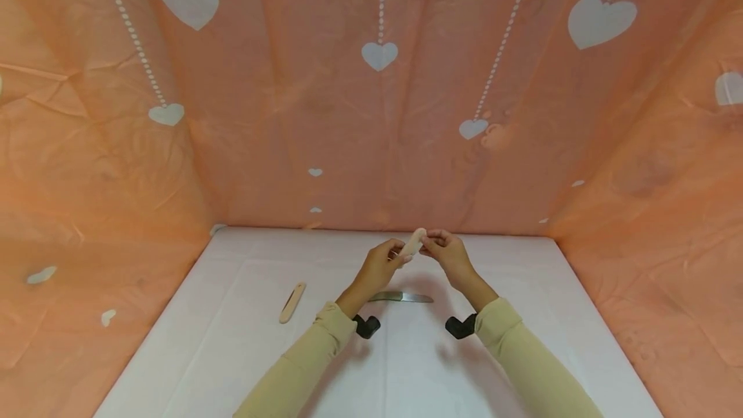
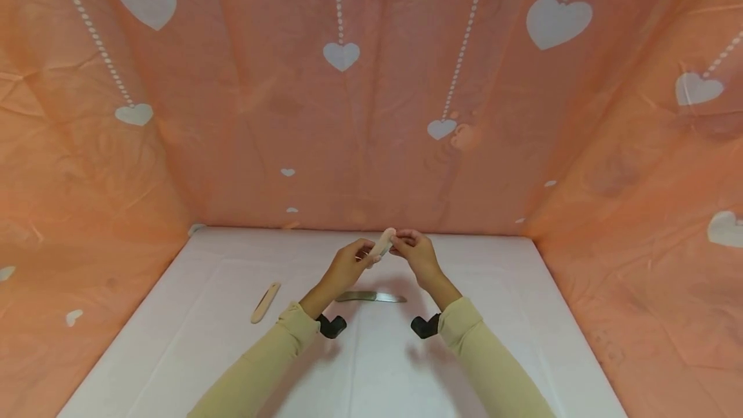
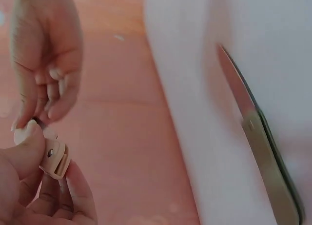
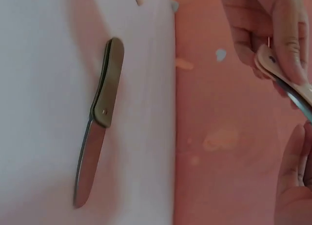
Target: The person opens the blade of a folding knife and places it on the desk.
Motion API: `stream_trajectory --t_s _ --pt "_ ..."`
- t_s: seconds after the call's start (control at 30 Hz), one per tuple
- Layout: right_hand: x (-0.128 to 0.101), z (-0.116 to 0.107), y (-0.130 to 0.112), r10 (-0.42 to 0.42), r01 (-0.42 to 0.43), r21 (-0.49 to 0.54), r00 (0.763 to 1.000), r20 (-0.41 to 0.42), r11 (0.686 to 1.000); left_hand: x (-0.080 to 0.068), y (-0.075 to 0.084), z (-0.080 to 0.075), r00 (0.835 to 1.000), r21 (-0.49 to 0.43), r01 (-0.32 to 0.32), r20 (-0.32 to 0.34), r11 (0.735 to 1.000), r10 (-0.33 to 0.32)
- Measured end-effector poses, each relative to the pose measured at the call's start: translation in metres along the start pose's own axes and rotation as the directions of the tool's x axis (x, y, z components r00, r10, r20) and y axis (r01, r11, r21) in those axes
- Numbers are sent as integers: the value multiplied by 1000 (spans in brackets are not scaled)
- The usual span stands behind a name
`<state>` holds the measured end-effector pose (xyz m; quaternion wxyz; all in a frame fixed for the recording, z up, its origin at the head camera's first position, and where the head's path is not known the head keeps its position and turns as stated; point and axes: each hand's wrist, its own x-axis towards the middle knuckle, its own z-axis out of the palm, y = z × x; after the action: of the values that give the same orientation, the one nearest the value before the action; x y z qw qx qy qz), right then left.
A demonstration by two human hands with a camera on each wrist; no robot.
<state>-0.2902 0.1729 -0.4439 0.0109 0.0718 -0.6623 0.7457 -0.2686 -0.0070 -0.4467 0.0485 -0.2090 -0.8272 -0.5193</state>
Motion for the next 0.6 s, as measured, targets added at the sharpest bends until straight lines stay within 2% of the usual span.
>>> stream_trajectory --t_s 0.13,0.2,0.33,0.5,0.6 --pt "-11 7 -13 -11 13 -48 999 43 999 -9 11 -2 1000 -103 23 -4 994 -24" --pt "-15 11 -19 -10 15 -82 998 58 997 -12 15 -5 999 -139 43 19 989 -41" --pt "-20 20 -31 -13 24 -141 997 82 990 -17 21 -13 996 -161 66 62 985 -57" --pt "-23 28 -39 -24 50 -169 988 149 984 -21 30 -24 999 -149 31 38 988 -26" --pt "-26 29 -39 -23 52 -179 987 158 983 -25 34 -27 998 -193 46 42 980 -39"
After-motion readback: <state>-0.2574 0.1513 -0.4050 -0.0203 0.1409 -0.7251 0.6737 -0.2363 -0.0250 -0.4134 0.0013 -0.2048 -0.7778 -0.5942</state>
